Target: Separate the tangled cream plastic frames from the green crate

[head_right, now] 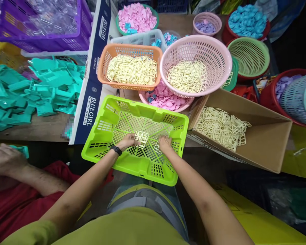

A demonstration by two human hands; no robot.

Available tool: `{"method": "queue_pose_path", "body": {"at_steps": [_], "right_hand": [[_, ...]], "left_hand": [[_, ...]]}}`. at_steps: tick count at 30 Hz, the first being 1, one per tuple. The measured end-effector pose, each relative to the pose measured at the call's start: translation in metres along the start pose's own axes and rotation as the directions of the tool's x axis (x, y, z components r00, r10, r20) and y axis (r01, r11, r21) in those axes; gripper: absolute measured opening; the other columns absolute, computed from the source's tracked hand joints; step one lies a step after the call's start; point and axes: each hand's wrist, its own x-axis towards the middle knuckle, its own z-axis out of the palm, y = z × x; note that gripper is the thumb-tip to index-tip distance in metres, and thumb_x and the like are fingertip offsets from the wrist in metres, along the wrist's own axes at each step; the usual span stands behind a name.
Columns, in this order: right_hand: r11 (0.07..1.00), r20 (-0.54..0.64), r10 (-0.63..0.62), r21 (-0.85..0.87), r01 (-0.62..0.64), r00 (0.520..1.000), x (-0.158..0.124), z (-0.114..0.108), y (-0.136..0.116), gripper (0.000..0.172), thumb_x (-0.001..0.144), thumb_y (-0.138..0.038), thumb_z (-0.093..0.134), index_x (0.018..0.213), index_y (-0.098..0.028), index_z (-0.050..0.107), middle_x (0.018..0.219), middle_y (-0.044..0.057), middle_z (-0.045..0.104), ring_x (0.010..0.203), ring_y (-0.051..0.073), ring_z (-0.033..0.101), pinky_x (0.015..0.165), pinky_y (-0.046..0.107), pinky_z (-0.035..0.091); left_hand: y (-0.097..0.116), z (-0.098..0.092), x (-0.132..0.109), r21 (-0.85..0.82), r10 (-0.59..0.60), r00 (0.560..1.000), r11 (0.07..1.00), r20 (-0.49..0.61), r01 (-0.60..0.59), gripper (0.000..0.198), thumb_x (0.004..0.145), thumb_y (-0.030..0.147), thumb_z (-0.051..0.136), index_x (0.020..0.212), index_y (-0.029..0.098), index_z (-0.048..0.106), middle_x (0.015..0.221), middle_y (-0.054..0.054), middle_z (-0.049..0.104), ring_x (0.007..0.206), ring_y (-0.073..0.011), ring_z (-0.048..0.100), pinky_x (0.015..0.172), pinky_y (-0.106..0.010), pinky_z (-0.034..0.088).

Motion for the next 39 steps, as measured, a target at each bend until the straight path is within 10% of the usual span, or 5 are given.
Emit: {"method": "queue_pose_path", "body": {"at_steps": [10, 16, 23, 34, 39], "right_hand": [[0.996, -0.004, -0.052, 0.077, 0.052, 0.999, 0.011, -0.006, 0.015, 0.04, 0.07, 0.008, 0.054, 0.102, -0.009, 0.071, 0.098, 0.016, 0.073, 0.095, 0.026, 0.068, 0.09, 0.04, 0.054], [0.935, -0.17, -0.168, 0.285, 0.211, 0.971, 0.002, -0.025, 0.041, 0.015, 0.084, -0.029, 0.063, 0.088, -0.015, 0.064, 0.092, 0.009, 0.07, 0.086, 0.021, 0.064, 0.077, 0.031, 0.047], [0.165, -0.284, 0.018, 0.947, 0.277, 0.959, -0.028, -0.046, 0.053, 0.069, 0.039, -0.069, 0.087, 0.083, -0.018, 0.069, 0.08, 0.005, 0.07, 0.079, 0.019, 0.061, 0.076, 0.032, 0.047], [-0.179, -0.277, 0.15, 0.936, 0.302, 0.949, -0.057, -0.087, 0.059, 0.062, 0.04, -0.054, 0.097, 0.086, -0.019, 0.075, 0.085, 0.005, 0.074, 0.071, 0.013, 0.061, 0.054, 0.02, 0.045], [-0.326, -0.39, 0.331, 0.808, 0.492, 0.859, -0.046, -0.152, 0.072, 0.035, 0.065, -0.032, 0.091, 0.091, -0.017, 0.072, 0.095, 0.005, 0.073, 0.077, 0.011, 0.063, 0.057, 0.017, 0.053]], "left_hand": [[0.014, 0.006, -0.023, -0.287, -0.112, 0.994, 0.952, -0.009, 0.105, 0.037, 0.051, 0.005, 0.09, 0.081, 0.011, 0.07, 0.076, -0.004, 0.074, 0.063, -0.0144, 0.067, 0.065, -0.03, 0.058], [0.023, 0.007, -0.031, -0.349, -0.054, 0.998, 0.936, -0.034, 0.039, 0.033, 0.056, -0.001, 0.086, 0.081, 0.01, 0.068, 0.069, -0.002, 0.072, 0.058, -0.0134, 0.066, 0.059, -0.027, 0.059], [0.039, 0.004, -0.041, -0.419, 0.067, 0.996, 0.904, -0.06, -0.086, 0.041, 0.048, 0.01, 0.094, 0.078, 0.01, 0.066, 0.063, -0.001, 0.07, 0.057, -0.0124, 0.066, 0.056, -0.023, 0.057], [0.079, 0.004, -0.057, -0.384, 0.284, 0.957, 0.879, -0.058, -0.284, 0.058, 0.044, 0.027, 0.098, 0.093, 0.01, 0.074, 0.083, -0.008, 0.078, 0.071, -0.0146, 0.069, 0.069, -0.027, 0.057], [0.093, 0.008, -0.067, -0.408, 0.289, 0.956, 0.867, -0.051, -0.284, 0.065, 0.04, 0.025, 0.099, 0.098, 0.009, 0.074, 0.086, -0.009, 0.079, 0.071, -0.0138, 0.069, 0.068, -0.025, 0.057]]}}
